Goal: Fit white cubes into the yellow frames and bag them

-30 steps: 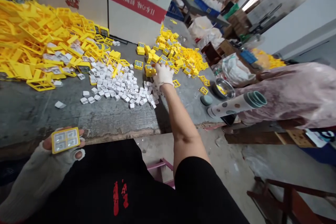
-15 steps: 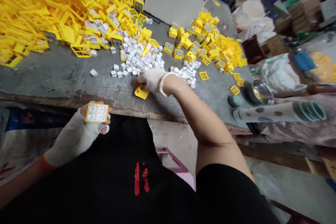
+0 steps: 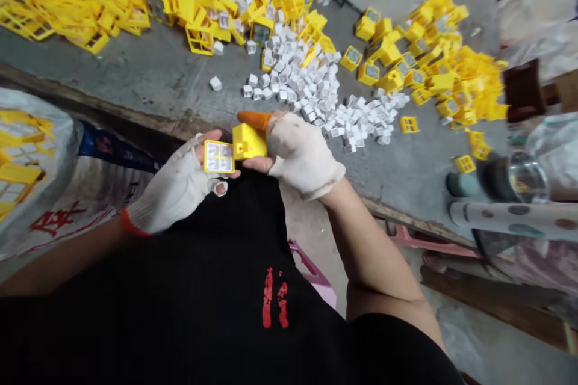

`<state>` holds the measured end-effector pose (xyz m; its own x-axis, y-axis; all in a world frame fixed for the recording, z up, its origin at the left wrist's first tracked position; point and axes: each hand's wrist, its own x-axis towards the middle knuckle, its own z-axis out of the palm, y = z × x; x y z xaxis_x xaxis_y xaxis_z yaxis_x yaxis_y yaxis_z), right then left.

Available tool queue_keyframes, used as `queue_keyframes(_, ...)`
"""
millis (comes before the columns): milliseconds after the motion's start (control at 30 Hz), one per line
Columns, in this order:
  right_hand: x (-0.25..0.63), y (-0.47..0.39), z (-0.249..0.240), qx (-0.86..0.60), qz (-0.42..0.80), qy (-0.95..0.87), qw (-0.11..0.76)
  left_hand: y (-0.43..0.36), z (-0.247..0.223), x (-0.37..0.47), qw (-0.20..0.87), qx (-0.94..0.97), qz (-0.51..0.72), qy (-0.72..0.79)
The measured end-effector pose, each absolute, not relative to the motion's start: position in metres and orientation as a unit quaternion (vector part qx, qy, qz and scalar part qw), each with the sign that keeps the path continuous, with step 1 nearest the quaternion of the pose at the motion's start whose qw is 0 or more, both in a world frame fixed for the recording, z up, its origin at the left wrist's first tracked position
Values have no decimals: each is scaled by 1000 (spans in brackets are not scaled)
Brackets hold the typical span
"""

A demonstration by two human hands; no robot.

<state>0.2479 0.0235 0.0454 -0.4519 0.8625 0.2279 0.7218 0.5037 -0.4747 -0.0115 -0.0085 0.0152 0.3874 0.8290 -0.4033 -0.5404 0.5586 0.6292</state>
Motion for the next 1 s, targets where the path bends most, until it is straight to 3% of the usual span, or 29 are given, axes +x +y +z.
queue_keyframes(167, 223, 10, 62, -376, 182, -867, 273, -15, 20, -7, 801, 210, 430, 359)
queue_keyframes(600, 224, -3, 48, -386, 151, -870, 267, -22, 23, 4, 765, 243, 452, 390)
queue_keyframes(800, 199, -21, 28, -442, 103, -850, 267, -21, 26, -8, 630, 430, 463, 451)
queue_keyframes(1000, 198, -17, 15, -449, 342, -700, 438, -19, 36, -14, 581, 501, 444, 463)
